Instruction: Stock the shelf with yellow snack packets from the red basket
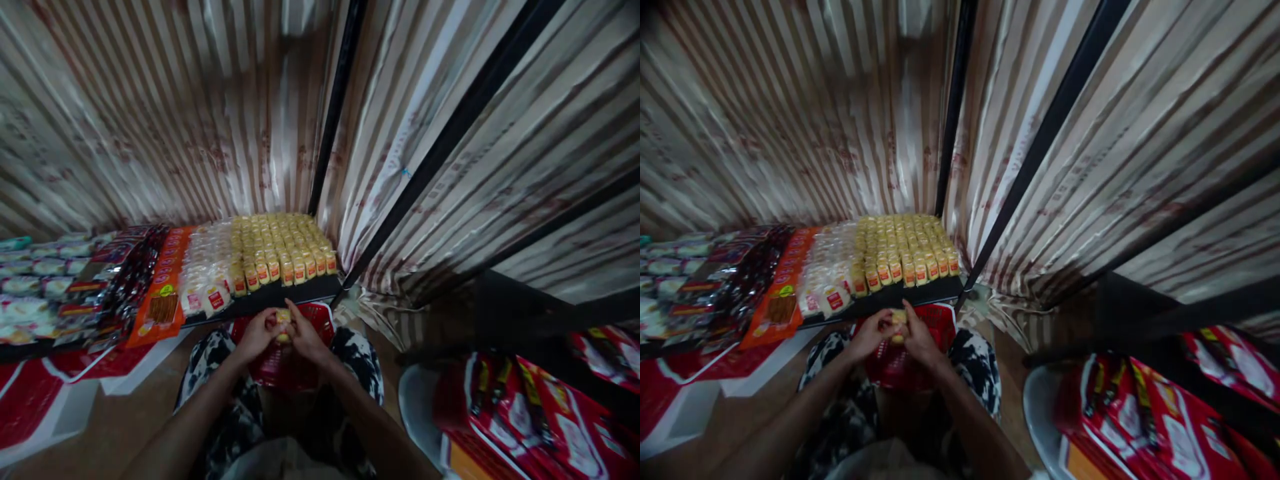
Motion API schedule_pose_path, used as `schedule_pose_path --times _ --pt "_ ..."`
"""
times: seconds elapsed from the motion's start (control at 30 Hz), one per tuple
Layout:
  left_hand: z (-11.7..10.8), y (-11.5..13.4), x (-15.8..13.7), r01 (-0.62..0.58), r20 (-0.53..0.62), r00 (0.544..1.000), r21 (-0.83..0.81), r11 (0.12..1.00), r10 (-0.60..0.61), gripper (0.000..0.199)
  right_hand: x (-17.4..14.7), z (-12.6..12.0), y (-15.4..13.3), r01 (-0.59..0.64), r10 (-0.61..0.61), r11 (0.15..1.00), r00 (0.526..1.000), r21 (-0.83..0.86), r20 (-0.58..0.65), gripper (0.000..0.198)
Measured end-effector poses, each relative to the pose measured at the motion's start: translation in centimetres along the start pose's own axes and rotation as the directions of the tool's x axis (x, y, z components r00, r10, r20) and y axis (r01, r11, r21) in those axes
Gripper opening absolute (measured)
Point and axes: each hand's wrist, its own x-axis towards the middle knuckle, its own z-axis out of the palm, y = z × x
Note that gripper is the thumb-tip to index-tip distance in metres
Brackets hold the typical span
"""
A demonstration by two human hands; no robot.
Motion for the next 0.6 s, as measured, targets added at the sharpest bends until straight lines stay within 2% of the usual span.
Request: schedule_pose_path --times 0.1,0.17,0.27,0.37,0.47,0.6 --pt "-0.2 0.0 0.9 0.024 0.008 1.000 -0.067 0.997 -0.023 0.027 1.1 0.3 -0.6 0.023 -0.026 0.991 0.999 0.129 0.019 0.063" --pt "-0.6 0.3 1.6 0.013 -0.063 0.998 -0.079 0.997 -0.018 0.024 1.9 0.4 -0.5 0.049 -0.041 0.987 0.998 0.155 -0.053 0.059" --pt "-1.2 1.3 3.3 -0.001 -0.267 0.964 -0.025 1.000 -0.006 0.021 3.2 0.6 -0.1 0.074 -0.073 0.997 0.975 -0.004 -0.210 0.046" --pt "-1.4 2.3 5.3 -0.038 -0.415 0.909 0.024 0.999 0.045 0.026 4.3 0.7 0.1 0.112 -0.169 0.972 0.944 -0.206 -0.282 0.038" --pt "-1.0 2.5 7.3 -0.066 -0.472 0.877 0.066 0.996 0.090 0.032 5.0 0.9 0.2 0.161 -0.263 0.933 0.914 -0.321 -0.307 0.038" --pt "-0.3 1.9 9.0 -0.052 -0.459 0.878 0.196 0.979 0.139 0.025 5.8 1.4 0.6 0.179 -0.306 0.905 0.904 -0.386 -0.298 0.038"
